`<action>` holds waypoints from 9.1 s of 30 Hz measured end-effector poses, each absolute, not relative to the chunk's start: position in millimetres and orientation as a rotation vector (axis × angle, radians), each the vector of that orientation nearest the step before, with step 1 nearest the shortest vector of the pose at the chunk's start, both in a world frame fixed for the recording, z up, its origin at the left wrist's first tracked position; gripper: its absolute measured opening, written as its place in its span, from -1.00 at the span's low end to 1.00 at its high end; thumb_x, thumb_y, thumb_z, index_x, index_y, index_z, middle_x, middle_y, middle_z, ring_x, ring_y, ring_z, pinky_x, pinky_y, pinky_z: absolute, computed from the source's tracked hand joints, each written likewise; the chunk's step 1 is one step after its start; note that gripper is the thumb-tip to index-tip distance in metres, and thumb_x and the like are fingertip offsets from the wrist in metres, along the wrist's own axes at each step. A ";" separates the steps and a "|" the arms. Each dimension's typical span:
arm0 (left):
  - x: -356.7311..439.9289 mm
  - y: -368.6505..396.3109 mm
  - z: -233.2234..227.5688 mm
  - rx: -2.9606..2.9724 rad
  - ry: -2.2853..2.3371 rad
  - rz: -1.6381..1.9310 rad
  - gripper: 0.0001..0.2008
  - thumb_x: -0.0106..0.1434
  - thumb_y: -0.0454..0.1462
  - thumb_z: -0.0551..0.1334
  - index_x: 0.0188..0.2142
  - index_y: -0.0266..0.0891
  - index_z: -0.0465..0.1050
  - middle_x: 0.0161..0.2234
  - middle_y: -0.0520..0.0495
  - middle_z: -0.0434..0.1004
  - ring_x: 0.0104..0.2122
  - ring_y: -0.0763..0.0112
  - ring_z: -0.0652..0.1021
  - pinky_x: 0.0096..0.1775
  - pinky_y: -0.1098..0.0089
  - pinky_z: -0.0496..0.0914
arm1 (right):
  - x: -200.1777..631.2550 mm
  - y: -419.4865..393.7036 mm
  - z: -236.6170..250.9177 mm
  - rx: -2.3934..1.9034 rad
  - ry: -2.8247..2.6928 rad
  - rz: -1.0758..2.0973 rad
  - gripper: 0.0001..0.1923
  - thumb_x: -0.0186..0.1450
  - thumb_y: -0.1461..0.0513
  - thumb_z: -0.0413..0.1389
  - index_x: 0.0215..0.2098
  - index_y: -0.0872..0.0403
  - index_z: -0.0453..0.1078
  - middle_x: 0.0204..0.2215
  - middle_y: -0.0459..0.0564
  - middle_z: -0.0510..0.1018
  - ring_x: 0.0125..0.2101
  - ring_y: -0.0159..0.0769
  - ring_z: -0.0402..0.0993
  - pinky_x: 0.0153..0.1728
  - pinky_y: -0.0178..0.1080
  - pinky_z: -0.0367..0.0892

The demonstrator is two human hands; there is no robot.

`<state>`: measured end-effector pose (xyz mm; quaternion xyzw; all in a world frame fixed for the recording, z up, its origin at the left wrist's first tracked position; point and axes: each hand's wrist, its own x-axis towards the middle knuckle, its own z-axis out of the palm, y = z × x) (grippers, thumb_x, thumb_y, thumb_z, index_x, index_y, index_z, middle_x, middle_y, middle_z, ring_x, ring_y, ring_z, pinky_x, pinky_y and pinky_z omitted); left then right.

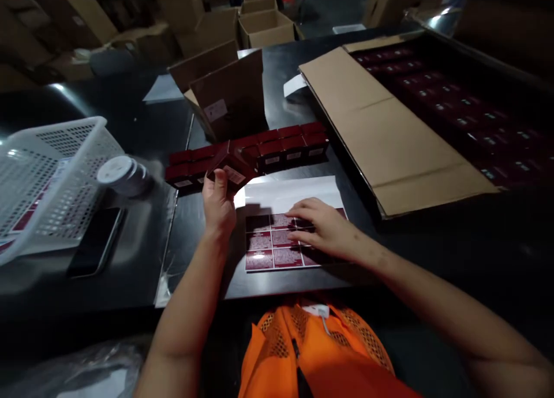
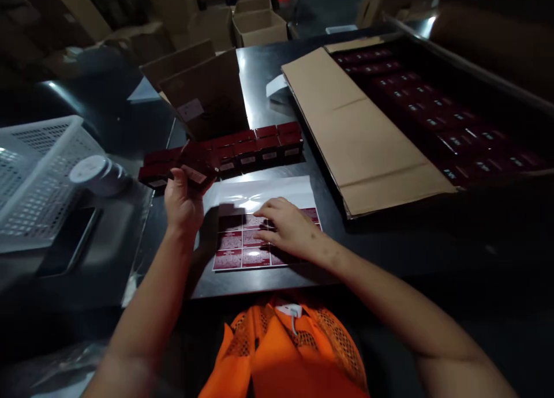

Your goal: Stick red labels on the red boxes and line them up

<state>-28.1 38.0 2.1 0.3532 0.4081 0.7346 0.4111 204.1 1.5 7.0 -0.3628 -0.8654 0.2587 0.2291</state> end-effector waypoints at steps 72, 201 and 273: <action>-4.8 1.1 -7.5 2.490 1.066 1.799 -0.61 0.23 -0.26 0.36 0.04 -0.09 0.39 -0.07 -0.11 0.51 0.02 0.12 0.57 -0.01 0.03 0.55 | 195.1 2.0 21.3 -0.775 -1.593 0.370 -0.86 0.28 0.34 0.31 -0.24 -0.02 0.57 -0.28 -0.03 0.68 -0.27 -0.19 0.64 -0.20 -0.17 0.57; -0.4 -2.7 -5.4 2.489 1.378 1.287 -0.64 0.21 -0.25 0.33 0.02 -0.21 0.47 -0.13 -0.12 0.56 -0.09 0.25 0.58 -0.03 0.27 0.49 | 199.7 -5.4 17.7 -1.002 -1.897 0.165 -0.81 0.31 0.47 0.15 -0.23 0.09 0.46 -0.34 -0.03 0.63 -0.29 -0.24 0.58 -0.20 -0.24 0.45; 11.0 20.7 -36.1 2.404 1.020 1.121 -0.60 0.20 -0.27 0.40 0.03 -0.26 0.48 -0.05 -0.16 0.65 -0.07 0.31 0.66 -0.01 0.40 0.55 | 216.6 -38.8 44.7 -1.348 -2.123 0.088 -0.79 0.32 0.38 0.13 -0.20 0.09 0.61 -0.29 -0.11 0.69 -0.28 -0.30 0.66 -0.10 -0.38 0.42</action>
